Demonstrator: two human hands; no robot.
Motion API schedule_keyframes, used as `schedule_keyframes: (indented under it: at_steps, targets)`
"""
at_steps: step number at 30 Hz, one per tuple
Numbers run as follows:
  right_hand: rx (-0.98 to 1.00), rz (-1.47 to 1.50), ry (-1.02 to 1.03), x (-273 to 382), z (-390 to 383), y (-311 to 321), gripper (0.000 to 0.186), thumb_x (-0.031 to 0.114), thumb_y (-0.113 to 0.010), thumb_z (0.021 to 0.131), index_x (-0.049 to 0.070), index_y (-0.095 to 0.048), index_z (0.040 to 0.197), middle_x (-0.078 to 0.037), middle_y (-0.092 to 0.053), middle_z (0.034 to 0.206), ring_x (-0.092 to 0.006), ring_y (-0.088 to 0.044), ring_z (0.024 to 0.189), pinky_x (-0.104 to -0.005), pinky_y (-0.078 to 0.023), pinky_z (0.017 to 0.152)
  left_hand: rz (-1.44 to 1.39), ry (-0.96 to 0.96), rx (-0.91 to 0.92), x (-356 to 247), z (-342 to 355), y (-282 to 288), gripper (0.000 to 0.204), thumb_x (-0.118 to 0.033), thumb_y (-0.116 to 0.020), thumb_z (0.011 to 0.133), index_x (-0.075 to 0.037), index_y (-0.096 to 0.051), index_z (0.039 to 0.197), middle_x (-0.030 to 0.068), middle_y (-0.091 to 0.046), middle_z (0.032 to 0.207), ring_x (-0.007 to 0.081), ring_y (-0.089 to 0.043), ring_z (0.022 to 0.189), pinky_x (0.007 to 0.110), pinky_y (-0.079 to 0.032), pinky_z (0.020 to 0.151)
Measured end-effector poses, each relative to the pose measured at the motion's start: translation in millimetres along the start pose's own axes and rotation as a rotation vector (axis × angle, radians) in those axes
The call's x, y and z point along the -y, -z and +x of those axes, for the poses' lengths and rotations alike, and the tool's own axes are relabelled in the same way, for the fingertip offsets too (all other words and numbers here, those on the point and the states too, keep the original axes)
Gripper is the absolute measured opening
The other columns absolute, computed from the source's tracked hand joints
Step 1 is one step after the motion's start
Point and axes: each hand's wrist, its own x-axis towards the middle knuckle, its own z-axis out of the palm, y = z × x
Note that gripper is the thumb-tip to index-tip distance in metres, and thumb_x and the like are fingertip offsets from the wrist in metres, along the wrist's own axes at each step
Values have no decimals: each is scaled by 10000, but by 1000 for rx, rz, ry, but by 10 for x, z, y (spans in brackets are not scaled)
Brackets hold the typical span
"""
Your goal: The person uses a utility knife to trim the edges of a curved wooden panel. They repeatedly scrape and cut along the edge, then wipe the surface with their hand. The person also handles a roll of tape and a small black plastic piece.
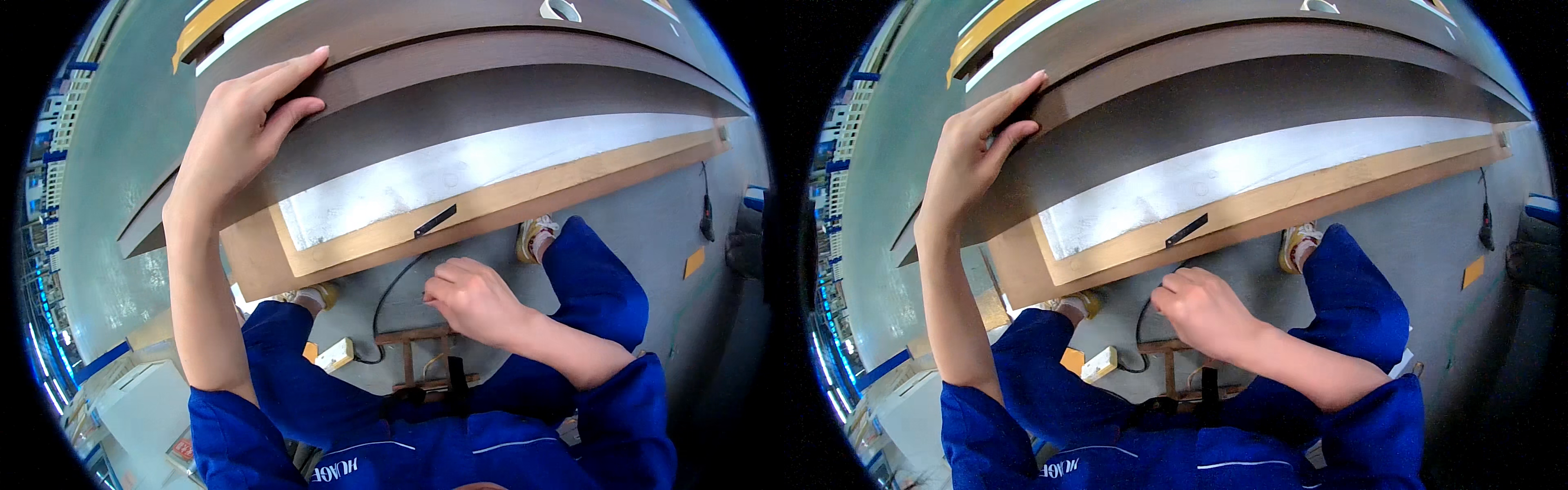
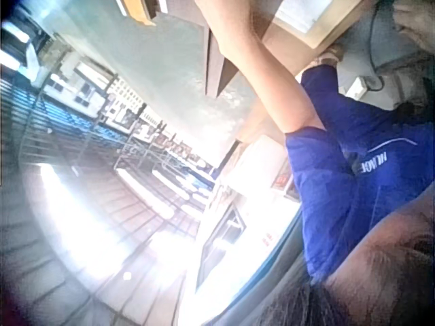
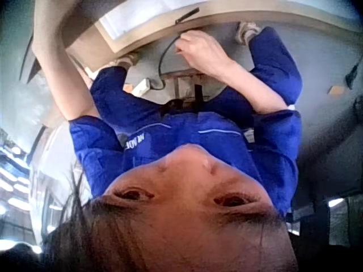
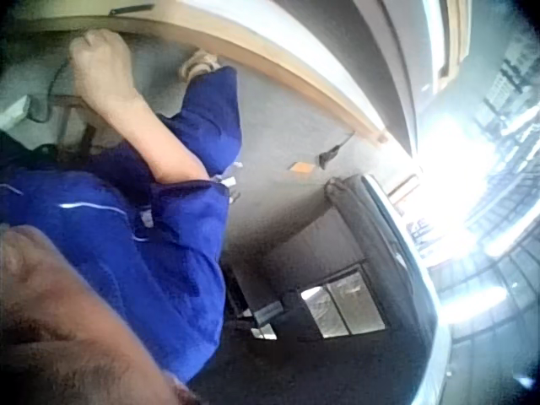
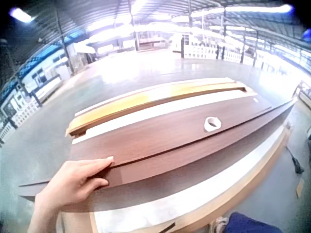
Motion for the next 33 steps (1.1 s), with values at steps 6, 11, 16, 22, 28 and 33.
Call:
schedule_keyframes:
  at_steps: [6, 11, 16, 22, 28, 33]
  targets:
    - [-28, 2, 58, -78, 10, -8, 48, 6, -623, 721, 10, -576, 717, -126, -553, 734, -301, -584, 743, -399, -498, 703, 137, 162, 116, -23, -225, 263, 698, -273, -795, 738, -135, -553, 1377, 146, -654, 1228, 297, -648, 1048, 375, -509, 903]
    - [-12, 9, 53, -75, 1, -35, 43, 10, -623, 739, 7, -583, 723, -126, -560, 740, -302, -586, 755, -406, -498, 716, 32, 253, 209, 121, -337, 423, 765, -301, -818, 703, -137, -536, 1394, 139, -623, 1291, 292, -622, 1122, 381, -489, 956]
    - [-3, 14, 76, -74, 12, -101, 42, -8, -608, 730, 2, -571, 713, -139, -564, 741, -315, -587, 765, -413, -497, 725, 48, 111, 127, 102, -320, 378, 646, -261, -777, 782, -116, -550, 1369, 146, -644, 1220, 315, -619, 1052, 361, -512, 869]
    - [18, 3, 110, -54, 20, -137, 49, -43, -580, 691, -3, -551, 694, -156, -567, 742, -330, -588, 771, -424, -492, 725, 191, 130, 131, 6, -255, 283, 721, -237, -807, 720, -173, -541, 1387, 121, -635, 1273, 319, -609, 1144, 417, -500, 975]
    - [-11, -23, 147, -62, 1, -127, 51, -52, -574, 669, -10, -557, 694, -164, -580, 746, -337, -594, 775, -432, -494, 733, 170, 188, 228, -80, -181, 399, 694, -244, -798, 740, -165, -544, 1381, 145, -641, 1253, 331, -623, 1108, 400, -514, 939]
    - [-13, -38, 155, -77, -24, -124, 59, -42, -586, 666, -4, -586, 710, -165, -600, 764, -337, -608, 795, -434, -501, 749, 326, 96, 147, -220, -60, 200, 665, -301, -784, 770, -115, -554, 1365, 151, -667, 1188, 331, -634, 1076, 395, -509, 911]
